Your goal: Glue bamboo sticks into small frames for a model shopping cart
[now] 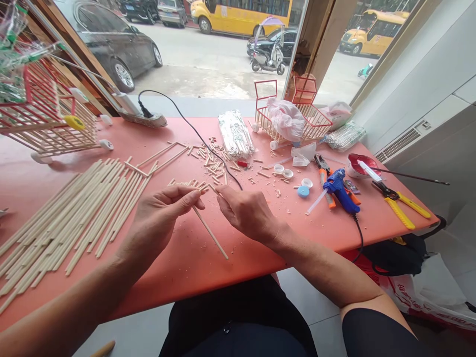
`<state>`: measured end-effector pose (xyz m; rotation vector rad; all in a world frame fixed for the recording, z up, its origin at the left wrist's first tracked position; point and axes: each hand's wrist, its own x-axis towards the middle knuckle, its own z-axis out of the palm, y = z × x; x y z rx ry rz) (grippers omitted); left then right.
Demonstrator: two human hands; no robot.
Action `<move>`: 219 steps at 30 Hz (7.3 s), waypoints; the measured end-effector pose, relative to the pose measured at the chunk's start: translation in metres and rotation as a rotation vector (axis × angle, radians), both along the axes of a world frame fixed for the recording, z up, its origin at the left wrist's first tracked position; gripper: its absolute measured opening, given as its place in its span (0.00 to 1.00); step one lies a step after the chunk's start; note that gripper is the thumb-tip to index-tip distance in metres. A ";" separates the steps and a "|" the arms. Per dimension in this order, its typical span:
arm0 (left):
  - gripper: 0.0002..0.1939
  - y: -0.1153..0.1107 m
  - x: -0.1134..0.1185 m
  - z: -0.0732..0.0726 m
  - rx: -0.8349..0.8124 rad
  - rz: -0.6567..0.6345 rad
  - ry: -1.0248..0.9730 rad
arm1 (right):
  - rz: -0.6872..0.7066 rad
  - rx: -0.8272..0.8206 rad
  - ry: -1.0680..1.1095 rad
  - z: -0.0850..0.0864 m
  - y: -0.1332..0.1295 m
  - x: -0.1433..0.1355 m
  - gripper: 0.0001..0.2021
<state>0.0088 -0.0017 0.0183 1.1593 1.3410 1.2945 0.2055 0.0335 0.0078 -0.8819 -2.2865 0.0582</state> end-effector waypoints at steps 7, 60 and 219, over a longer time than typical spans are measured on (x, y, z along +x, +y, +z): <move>0.09 0.000 0.000 0.000 0.005 -0.019 -0.007 | 0.008 0.004 0.003 0.001 0.000 0.000 0.12; 0.07 -0.002 0.004 0.003 0.002 -0.009 -0.018 | -0.029 -0.021 -0.012 -0.001 0.000 0.000 0.14; 0.08 0.000 0.004 -0.003 0.020 -0.029 0.054 | -0.015 -0.137 -0.090 -0.006 0.004 -0.003 0.16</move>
